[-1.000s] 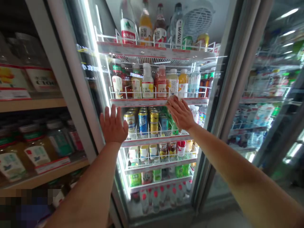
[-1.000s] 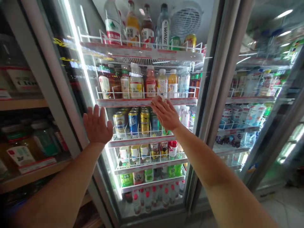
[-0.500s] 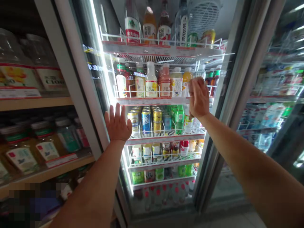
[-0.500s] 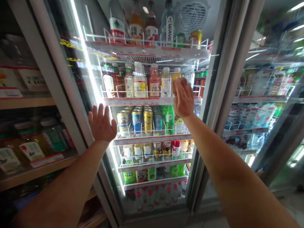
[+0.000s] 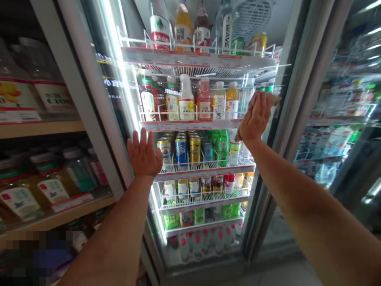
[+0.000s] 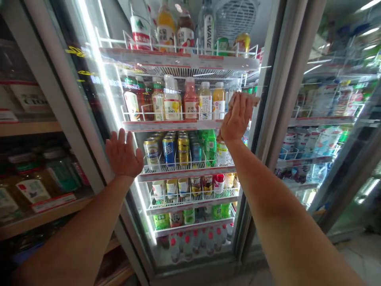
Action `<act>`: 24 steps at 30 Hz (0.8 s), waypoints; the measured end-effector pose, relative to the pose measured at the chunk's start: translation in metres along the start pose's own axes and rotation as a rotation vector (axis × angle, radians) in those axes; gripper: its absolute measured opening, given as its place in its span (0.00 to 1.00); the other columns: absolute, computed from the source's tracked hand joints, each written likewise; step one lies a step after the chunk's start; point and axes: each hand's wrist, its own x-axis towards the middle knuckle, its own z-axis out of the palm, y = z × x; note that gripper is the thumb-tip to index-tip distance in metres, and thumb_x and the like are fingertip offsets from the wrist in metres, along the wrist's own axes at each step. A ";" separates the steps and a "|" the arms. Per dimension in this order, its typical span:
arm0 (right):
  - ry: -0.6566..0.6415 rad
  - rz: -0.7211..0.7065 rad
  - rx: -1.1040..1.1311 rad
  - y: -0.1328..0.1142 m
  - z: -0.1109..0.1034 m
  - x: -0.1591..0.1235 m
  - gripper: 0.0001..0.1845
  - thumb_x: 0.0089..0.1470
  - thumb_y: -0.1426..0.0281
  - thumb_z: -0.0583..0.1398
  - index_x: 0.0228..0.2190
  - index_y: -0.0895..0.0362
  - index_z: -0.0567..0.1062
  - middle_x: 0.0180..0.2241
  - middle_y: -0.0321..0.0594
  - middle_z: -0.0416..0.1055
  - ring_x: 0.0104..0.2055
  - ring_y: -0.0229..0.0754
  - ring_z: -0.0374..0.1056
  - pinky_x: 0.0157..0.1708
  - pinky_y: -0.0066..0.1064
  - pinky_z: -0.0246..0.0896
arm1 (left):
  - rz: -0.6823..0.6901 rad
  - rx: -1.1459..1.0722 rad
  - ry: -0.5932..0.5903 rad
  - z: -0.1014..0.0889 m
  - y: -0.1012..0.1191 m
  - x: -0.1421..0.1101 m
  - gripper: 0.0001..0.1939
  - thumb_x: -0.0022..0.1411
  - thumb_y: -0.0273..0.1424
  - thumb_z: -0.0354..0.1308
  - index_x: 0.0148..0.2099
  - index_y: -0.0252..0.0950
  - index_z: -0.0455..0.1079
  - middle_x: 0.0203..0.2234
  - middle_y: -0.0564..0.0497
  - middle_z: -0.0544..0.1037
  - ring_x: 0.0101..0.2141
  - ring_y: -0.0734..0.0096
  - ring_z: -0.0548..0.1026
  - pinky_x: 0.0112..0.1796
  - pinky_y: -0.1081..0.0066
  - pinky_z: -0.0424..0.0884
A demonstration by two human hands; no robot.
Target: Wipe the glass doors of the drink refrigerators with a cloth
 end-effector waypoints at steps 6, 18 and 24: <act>-0.503 -0.582 0.098 0.000 -0.019 0.000 0.32 0.64 0.66 0.48 0.68 0.51 0.60 0.69 0.34 0.57 0.74 0.49 0.43 0.73 0.52 0.39 | -0.046 -0.065 -0.027 -0.001 0.001 0.001 0.36 0.69 0.39 0.47 0.75 0.38 0.46 0.73 0.44 0.48 0.72 0.52 0.38 0.69 0.44 0.34; -0.456 -0.708 0.198 -0.047 0.001 -0.043 0.32 0.66 0.67 0.49 0.70 0.46 0.55 0.69 0.29 0.57 0.74 0.42 0.46 0.74 0.44 0.40 | -0.041 -0.086 -0.016 0.001 0.001 0.001 0.36 0.69 0.38 0.48 0.75 0.35 0.48 0.73 0.43 0.48 0.72 0.51 0.38 0.69 0.46 0.31; -0.284 -0.247 0.106 -0.090 0.002 -0.050 0.35 0.68 0.70 0.45 0.72 0.51 0.41 0.72 0.37 0.49 0.75 0.54 0.39 0.73 0.59 0.34 | -0.004 -0.044 0.016 0.002 0.000 0.000 0.35 0.69 0.38 0.48 0.75 0.34 0.48 0.72 0.42 0.49 0.72 0.51 0.39 0.69 0.46 0.34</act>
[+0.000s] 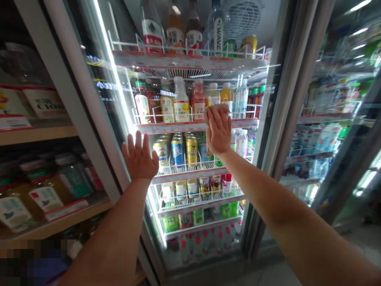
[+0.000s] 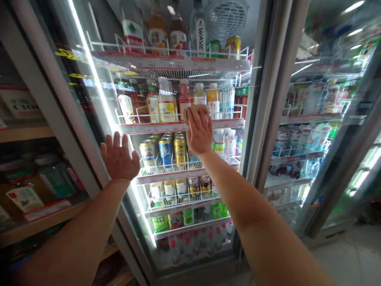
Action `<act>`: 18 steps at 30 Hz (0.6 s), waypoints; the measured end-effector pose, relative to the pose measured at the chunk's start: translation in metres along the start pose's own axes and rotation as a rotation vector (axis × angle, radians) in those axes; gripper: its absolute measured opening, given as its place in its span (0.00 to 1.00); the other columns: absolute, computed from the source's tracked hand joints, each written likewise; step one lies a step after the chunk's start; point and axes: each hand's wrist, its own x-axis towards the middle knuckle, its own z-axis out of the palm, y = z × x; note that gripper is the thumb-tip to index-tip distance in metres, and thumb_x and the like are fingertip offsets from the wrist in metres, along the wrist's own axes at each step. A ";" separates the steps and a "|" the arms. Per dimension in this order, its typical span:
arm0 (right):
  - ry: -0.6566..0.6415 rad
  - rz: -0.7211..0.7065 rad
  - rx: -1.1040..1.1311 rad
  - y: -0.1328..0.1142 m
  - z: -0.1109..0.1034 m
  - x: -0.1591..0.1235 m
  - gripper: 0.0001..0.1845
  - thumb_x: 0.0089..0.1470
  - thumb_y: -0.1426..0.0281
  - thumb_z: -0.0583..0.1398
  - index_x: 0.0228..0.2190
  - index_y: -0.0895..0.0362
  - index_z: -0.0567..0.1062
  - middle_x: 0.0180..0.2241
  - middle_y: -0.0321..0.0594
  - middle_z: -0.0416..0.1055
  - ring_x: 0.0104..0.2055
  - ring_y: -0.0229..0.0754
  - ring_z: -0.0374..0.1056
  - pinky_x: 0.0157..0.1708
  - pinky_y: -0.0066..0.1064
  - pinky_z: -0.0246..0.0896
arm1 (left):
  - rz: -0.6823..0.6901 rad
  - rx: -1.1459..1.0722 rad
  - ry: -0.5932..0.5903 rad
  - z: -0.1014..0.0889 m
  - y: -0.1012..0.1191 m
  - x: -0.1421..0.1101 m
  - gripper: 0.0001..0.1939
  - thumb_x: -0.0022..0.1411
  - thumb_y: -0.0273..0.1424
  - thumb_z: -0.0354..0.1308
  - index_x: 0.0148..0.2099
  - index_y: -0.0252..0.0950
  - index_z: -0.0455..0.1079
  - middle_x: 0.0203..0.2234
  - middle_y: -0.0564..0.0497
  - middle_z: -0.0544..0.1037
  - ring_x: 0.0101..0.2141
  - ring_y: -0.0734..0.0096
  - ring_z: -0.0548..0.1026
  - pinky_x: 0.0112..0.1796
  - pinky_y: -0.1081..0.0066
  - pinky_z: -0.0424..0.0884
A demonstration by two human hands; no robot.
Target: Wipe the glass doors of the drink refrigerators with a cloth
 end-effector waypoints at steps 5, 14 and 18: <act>-0.153 -0.479 0.072 -0.035 0.020 -0.008 0.38 0.69 0.69 0.48 0.72 0.48 0.35 0.72 0.32 0.50 0.75 0.48 0.42 0.75 0.50 0.36 | 0.067 0.073 0.051 0.001 -0.002 0.000 0.35 0.70 0.36 0.48 0.75 0.32 0.48 0.72 0.40 0.50 0.72 0.51 0.42 0.69 0.46 0.39; -0.021 -0.126 -0.069 0.033 -0.008 -0.013 0.34 0.68 0.69 0.47 0.72 0.51 0.46 0.71 0.36 0.52 0.75 0.53 0.42 0.74 0.56 0.35 | 0.045 0.029 0.032 0.001 -0.003 0.000 0.36 0.69 0.37 0.48 0.75 0.34 0.47 0.72 0.41 0.50 0.72 0.50 0.41 0.69 0.44 0.38; -0.246 -0.350 -0.032 0.069 -0.022 -0.021 0.30 0.67 0.67 0.50 0.69 0.43 0.56 0.69 0.31 0.58 0.73 0.49 0.49 0.74 0.52 0.37 | 0.011 -0.005 0.021 0.000 -0.002 0.000 0.35 0.69 0.38 0.48 0.74 0.34 0.49 0.72 0.42 0.50 0.72 0.49 0.41 0.69 0.44 0.37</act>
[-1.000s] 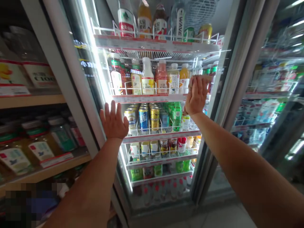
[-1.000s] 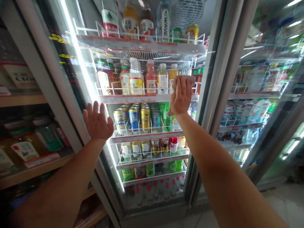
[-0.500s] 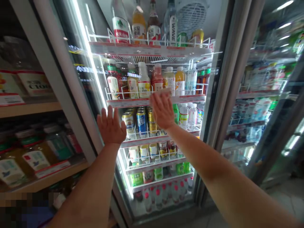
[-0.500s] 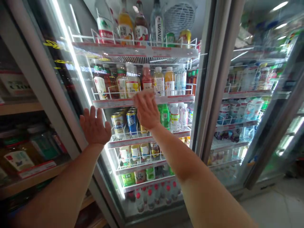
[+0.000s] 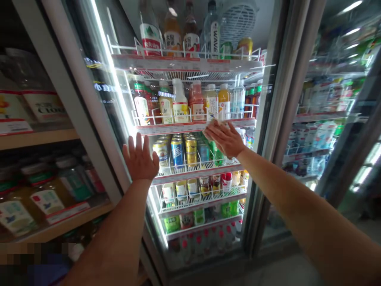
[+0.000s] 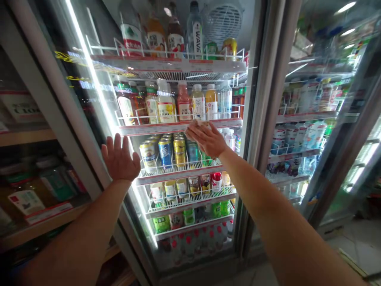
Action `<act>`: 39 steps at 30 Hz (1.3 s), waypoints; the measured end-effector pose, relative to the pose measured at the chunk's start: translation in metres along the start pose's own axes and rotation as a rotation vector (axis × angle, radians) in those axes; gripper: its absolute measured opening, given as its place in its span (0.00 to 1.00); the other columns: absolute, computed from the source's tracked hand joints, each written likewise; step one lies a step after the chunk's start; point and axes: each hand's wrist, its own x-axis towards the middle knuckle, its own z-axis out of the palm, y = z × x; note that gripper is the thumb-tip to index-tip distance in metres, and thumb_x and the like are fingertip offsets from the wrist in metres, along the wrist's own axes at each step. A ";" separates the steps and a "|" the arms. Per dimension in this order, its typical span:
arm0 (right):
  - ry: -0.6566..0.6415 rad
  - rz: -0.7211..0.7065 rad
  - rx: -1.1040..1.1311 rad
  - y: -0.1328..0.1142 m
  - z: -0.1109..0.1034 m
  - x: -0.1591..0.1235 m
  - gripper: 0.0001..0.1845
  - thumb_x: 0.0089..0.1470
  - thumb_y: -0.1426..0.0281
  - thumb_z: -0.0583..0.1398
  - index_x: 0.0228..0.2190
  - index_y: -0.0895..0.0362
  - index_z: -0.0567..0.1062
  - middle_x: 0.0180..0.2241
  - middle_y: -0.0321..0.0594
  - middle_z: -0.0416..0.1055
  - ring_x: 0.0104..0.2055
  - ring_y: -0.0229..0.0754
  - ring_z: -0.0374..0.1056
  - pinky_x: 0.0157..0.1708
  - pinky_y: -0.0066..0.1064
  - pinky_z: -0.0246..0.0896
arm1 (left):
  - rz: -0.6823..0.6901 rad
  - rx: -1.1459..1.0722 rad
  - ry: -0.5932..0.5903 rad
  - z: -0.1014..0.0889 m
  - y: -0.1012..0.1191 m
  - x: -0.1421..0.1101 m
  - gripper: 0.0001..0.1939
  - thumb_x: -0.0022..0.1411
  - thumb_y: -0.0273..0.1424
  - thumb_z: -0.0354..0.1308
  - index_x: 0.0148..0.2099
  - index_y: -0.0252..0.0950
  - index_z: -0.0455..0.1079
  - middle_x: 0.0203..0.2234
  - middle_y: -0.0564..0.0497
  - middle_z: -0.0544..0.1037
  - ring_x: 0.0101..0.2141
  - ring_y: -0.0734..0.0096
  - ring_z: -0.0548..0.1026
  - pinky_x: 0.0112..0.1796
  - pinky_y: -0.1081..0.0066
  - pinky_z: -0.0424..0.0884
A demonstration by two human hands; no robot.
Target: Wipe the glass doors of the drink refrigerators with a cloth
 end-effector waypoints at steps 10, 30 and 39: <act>0.034 -0.008 -0.044 0.006 0.006 -0.025 0.30 0.67 0.62 0.51 0.68 0.52 0.61 0.68 0.40 0.60 0.73 0.52 0.48 0.73 0.53 0.40 | -0.029 -0.042 -0.025 -0.001 0.001 0.000 0.34 0.70 0.39 0.48 0.74 0.34 0.51 0.72 0.42 0.51 0.72 0.51 0.40 0.69 0.46 0.34; 0.381 0.401 0.017 -0.065 0.023 0.034 0.38 0.69 0.67 0.47 0.72 0.48 0.33 0.72 0.40 0.49 0.74 0.58 0.41 0.71 0.63 0.40 | -0.046 -0.003 -0.032 -0.002 0.002 0.000 0.34 0.70 0.38 0.48 0.74 0.36 0.51 0.72 0.44 0.52 0.72 0.55 0.40 0.70 0.48 0.35; -0.027 -0.329 0.106 -0.081 0.026 0.037 0.37 0.70 0.69 0.48 0.71 0.38 0.37 0.71 0.25 0.52 0.71 0.44 0.54 0.75 0.50 0.38 | -0.057 -0.064 -0.046 -0.003 0.001 0.000 0.35 0.69 0.39 0.50 0.74 0.37 0.50 0.72 0.43 0.51 0.72 0.52 0.39 0.70 0.44 0.34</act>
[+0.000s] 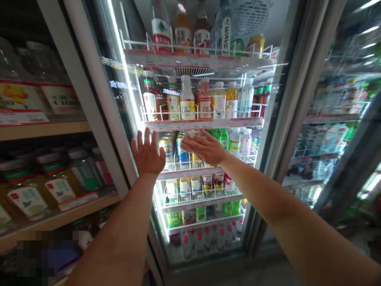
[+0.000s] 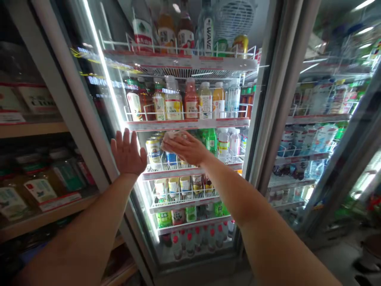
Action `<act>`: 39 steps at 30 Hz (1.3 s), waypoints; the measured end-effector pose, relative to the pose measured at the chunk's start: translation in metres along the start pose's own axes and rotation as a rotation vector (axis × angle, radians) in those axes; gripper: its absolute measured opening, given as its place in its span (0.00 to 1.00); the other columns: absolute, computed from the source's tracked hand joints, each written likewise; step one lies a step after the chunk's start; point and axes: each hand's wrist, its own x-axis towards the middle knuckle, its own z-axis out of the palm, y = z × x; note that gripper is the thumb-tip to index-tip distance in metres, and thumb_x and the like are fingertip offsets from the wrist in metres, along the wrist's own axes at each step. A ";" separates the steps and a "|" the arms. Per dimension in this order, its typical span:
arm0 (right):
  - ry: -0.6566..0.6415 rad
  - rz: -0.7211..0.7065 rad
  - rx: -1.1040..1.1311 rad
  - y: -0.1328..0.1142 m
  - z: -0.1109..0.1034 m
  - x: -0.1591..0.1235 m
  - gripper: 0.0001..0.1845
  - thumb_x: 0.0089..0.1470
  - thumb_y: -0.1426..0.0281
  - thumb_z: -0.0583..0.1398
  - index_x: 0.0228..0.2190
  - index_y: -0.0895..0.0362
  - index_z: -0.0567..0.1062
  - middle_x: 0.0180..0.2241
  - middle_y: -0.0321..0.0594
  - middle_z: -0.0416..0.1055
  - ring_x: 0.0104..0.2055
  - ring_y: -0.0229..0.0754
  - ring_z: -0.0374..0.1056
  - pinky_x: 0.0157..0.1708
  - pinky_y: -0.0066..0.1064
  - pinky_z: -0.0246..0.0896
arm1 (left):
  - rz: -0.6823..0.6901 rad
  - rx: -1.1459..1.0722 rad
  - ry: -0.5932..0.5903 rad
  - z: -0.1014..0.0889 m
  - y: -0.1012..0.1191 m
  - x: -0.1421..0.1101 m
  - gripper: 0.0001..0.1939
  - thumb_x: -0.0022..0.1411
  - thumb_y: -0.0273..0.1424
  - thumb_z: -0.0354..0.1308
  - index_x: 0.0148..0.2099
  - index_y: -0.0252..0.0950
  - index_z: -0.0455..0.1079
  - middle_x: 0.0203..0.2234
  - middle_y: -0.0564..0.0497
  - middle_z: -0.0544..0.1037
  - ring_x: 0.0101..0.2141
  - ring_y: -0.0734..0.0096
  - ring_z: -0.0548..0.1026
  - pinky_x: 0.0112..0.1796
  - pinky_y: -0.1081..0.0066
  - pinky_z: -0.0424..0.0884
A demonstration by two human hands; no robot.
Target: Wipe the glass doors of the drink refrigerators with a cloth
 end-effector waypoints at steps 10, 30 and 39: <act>0.001 0.131 -0.023 0.022 -0.014 -0.031 0.35 0.69 0.68 0.51 0.70 0.37 0.44 0.70 0.25 0.55 0.72 0.45 0.50 0.74 0.50 0.38 | 0.068 0.076 0.042 0.001 0.000 -0.001 0.36 0.69 0.36 0.49 0.75 0.36 0.47 0.72 0.41 0.50 0.72 0.53 0.39 0.69 0.44 0.38; 0.374 0.772 -0.196 0.065 -0.032 -0.016 0.31 0.68 0.64 0.45 0.70 0.55 0.56 0.71 0.41 0.53 0.75 0.55 0.38 0.73 0.57 0.35 | 0.000 0.067 -0.004 0.000 -0.002 -0.002 0.34 0.70 0.41 0.47 0.74 0.35 0.51 0.72 0.43 0.51 0.72 0.54 0.40 0.70 0.47 0.35; 0.254 0.640 -0.100 0.056 -0.032 -0.019 0.33 0.68 0.68 0.46 0.71 0.50 0.49 0.72 0.36 0.51 0.75 0.56 0.38 0.73 0.59 0.34 | -0.047 -0.014 0.125 0.013 0.087 0.052 0.28 0.72 0.42 0.45 0.64 0.29 0.65 0.67 0.38 0.61 0.70 0.49 0.50 0.68 0.44 0.43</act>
